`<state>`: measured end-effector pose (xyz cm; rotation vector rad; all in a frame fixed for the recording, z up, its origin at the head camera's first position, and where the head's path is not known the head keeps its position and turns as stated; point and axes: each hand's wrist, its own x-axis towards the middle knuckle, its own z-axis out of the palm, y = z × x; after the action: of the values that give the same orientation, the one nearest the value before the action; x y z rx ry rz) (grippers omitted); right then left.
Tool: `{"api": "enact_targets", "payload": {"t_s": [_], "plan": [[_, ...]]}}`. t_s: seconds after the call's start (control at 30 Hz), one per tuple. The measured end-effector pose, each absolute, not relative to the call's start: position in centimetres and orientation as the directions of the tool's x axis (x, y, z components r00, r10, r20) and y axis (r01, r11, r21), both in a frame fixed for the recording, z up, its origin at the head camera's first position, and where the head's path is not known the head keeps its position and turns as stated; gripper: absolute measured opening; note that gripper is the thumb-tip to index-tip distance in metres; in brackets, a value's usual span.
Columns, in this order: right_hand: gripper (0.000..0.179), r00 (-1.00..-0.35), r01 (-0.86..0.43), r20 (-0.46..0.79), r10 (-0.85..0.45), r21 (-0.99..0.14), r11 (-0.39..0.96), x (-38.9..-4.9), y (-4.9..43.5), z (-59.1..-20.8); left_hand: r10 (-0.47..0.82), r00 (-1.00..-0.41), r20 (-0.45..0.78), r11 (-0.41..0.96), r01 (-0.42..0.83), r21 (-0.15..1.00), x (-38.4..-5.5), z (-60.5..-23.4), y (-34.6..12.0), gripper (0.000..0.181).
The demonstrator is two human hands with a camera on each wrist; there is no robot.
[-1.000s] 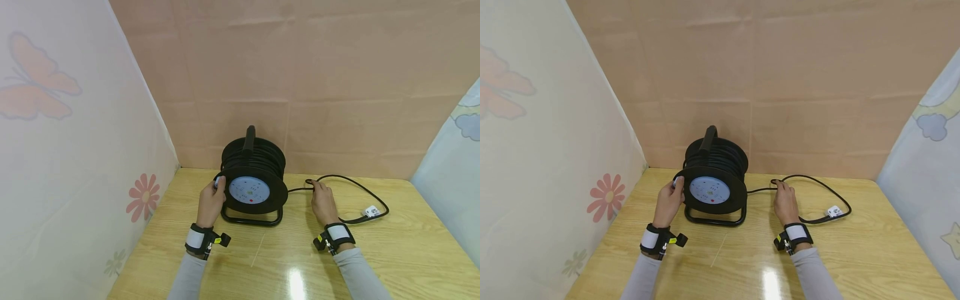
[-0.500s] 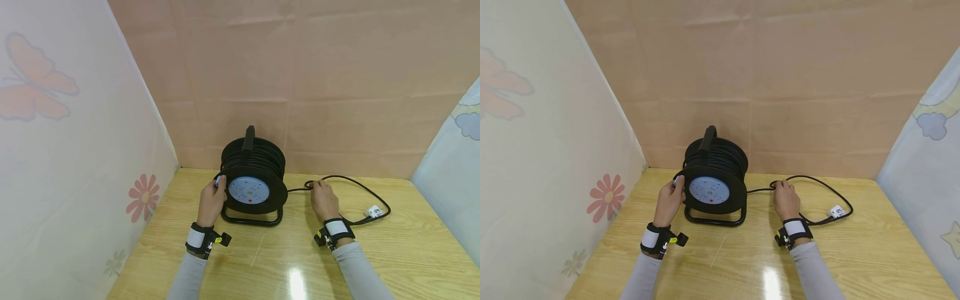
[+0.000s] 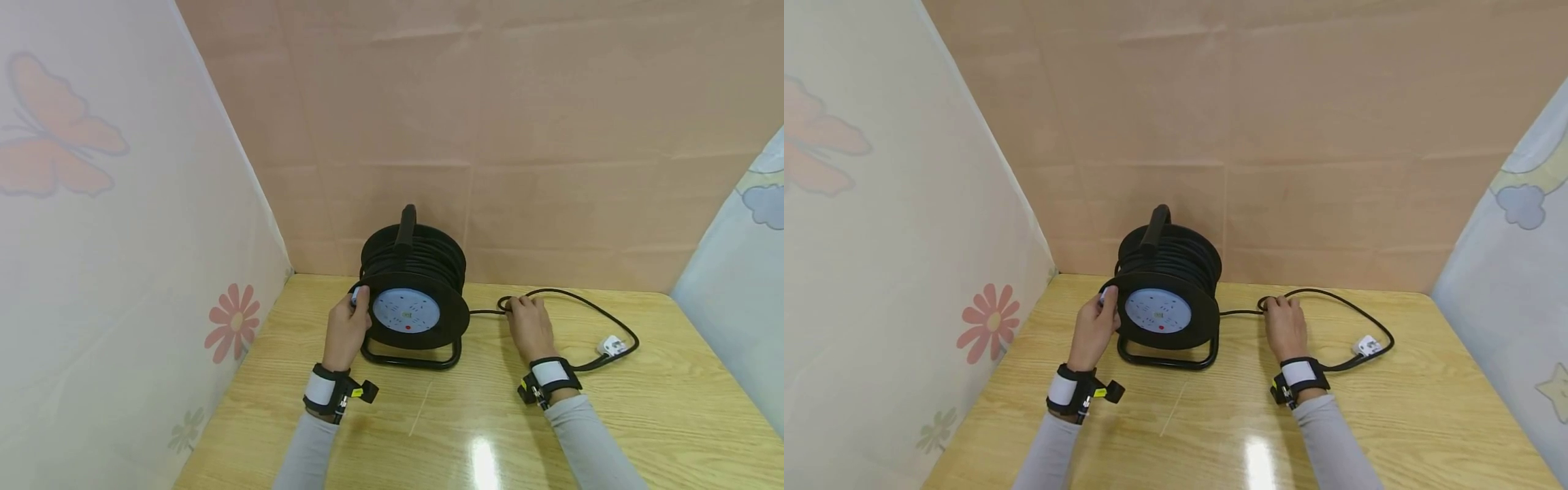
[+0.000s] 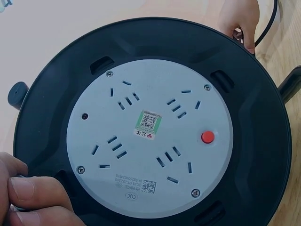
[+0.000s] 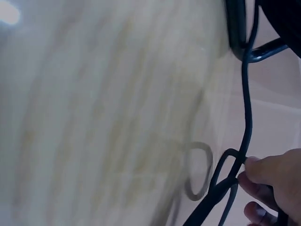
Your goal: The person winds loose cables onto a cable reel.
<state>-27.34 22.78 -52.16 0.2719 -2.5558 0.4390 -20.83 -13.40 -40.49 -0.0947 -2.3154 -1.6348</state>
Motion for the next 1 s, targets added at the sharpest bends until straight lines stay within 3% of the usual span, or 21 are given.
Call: {"api": "enact_targets", "payload": {"t_s": [0.2, 0.53, 1.0], "plan": [[0.016, -0.874, -0.167, 0.484, -0.033, -0.237, 0.957, -27.3, 22.7, -51.9, -0.123, -0.952, 0.281, 0.358, 0.221, 0.907, -20.9, -40.5, -13.3, 0.055], [0.03, -0.938, -0.018, 0.301, 0.171, -0.535, 0.844, -26.8, 22.6, -51.4, -0.129, -0.949, 0.289, 0.372, 0.223, 0.901, -21.0, -40.3, -13.2, 0.057], [0.036, -0.934, -0.071, 0.319, 0.159, -0.603, 0.794, -26.4, 22.2, -51.7, -0.112, -0.944, 0.31, 0.406, 0.241, 0.882, -21.0, -39.0, -11.9, 0.056]]}}
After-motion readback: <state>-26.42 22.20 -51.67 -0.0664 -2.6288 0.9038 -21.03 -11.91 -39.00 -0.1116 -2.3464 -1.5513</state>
